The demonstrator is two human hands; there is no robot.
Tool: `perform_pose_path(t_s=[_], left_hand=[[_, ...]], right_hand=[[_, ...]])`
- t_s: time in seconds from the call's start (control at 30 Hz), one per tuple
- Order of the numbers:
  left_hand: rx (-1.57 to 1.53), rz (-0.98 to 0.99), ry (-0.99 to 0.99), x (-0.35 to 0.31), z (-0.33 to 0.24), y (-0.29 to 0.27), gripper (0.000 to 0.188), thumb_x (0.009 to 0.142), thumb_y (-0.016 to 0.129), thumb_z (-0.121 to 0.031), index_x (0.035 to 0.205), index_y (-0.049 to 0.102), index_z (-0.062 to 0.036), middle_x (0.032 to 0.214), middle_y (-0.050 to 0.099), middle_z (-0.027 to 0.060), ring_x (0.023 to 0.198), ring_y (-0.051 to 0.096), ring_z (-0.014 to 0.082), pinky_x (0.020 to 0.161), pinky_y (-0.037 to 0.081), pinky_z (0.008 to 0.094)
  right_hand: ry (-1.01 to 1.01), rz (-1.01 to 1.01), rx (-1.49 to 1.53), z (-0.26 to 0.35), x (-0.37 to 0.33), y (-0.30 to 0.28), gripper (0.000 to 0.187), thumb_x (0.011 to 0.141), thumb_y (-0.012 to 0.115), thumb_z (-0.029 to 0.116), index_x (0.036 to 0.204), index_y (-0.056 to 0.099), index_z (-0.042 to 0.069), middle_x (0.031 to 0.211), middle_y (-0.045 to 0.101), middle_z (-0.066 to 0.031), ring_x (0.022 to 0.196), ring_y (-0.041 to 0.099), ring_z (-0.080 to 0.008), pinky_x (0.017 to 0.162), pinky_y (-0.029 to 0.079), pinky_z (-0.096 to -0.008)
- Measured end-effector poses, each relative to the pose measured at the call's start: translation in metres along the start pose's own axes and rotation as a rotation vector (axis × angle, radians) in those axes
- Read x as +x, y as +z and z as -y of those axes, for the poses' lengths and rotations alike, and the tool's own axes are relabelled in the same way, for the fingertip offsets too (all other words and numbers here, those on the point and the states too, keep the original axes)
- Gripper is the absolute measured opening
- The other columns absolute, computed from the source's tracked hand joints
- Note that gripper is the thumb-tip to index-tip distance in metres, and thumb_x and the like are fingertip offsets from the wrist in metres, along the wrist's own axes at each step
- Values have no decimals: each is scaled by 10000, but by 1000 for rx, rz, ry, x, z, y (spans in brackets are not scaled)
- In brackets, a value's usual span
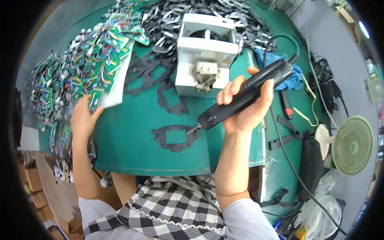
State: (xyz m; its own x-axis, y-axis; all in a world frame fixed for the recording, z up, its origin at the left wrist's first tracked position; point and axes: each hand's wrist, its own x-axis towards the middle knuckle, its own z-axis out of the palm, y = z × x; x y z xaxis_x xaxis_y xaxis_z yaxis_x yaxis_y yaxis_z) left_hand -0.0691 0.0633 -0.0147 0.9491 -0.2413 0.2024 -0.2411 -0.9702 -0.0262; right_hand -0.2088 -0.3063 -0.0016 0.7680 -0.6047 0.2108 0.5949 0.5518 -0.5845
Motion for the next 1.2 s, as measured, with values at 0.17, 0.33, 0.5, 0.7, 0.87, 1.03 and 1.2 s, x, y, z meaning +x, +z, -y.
perform_pose_path(t_s=[0.17,0.33,0.5,0.7,0.87,1.03,1.2], left_hand=[[-296,-313,51,0,-8,-34,445,760,713,-195,1165,579,-69,1124,600,97,1037,544,310,893,438,405],[-598,-72,396,-30,-72,-67,504,637,741,-102,1125,617,-75,1087,569,106,1042,523,303,894,435,386],[-703,115,638,-61,-114,-17,561,578,851,-196,1082,633,-84,1055,574,89,972,545,292,821,482,393],[-794,103,698,-68,-129,14,547,591,855,-229,1055,626,-50,1049,579,83,924,559,278,778,500,384],[-800,43,708,-68,-131,17,527,578,843,-176,1042,628,-50,1028,587,84,913,564,282,776,501,384],[-825,-76,660,-65,-129,17,536,533,853,-157,1006,624,-51,989,617,86,872,582,283,762,497,380],[-804,-119,610,-61,-124,19,559,516,870,-190,1002,631,-53,991,625,70,865,592,271,753,502,372]], right_hand=[[-17,-18,-28,-1,-1,5,469,948,425,527,1128,468,96,626,487,-68,492,494,-184,473,443,-344],[5,-44,-51,-6,-3,6,446,943,451,507,1127,456,101,626,494,-69,495,500,-182,479,445,-342],[-50,-83,-203,-9,0,21,451,951,434,505,1117,470,87,619,484,-69,478,485,-176,465,432,-333],[-515,37,-564,16,22,38,531,927,489,516,1152,411,42,649,528,-92,498,532,-199,482,487,-346],[-690,167,-634,13,39,65,568,871,620,433,1029,439,-81,603,589,-109,478,573,-156,508,467,-249],[-683,242,-710,1,41,67,468,872,650,353,1007,469,-58,580,583,-64,487,566,-126,558,462,-248],[-678,214,-694,-1,42,69,448,875,649,346,998,474,-48,559,580,-61,483,560,-120,565,455,-237]])
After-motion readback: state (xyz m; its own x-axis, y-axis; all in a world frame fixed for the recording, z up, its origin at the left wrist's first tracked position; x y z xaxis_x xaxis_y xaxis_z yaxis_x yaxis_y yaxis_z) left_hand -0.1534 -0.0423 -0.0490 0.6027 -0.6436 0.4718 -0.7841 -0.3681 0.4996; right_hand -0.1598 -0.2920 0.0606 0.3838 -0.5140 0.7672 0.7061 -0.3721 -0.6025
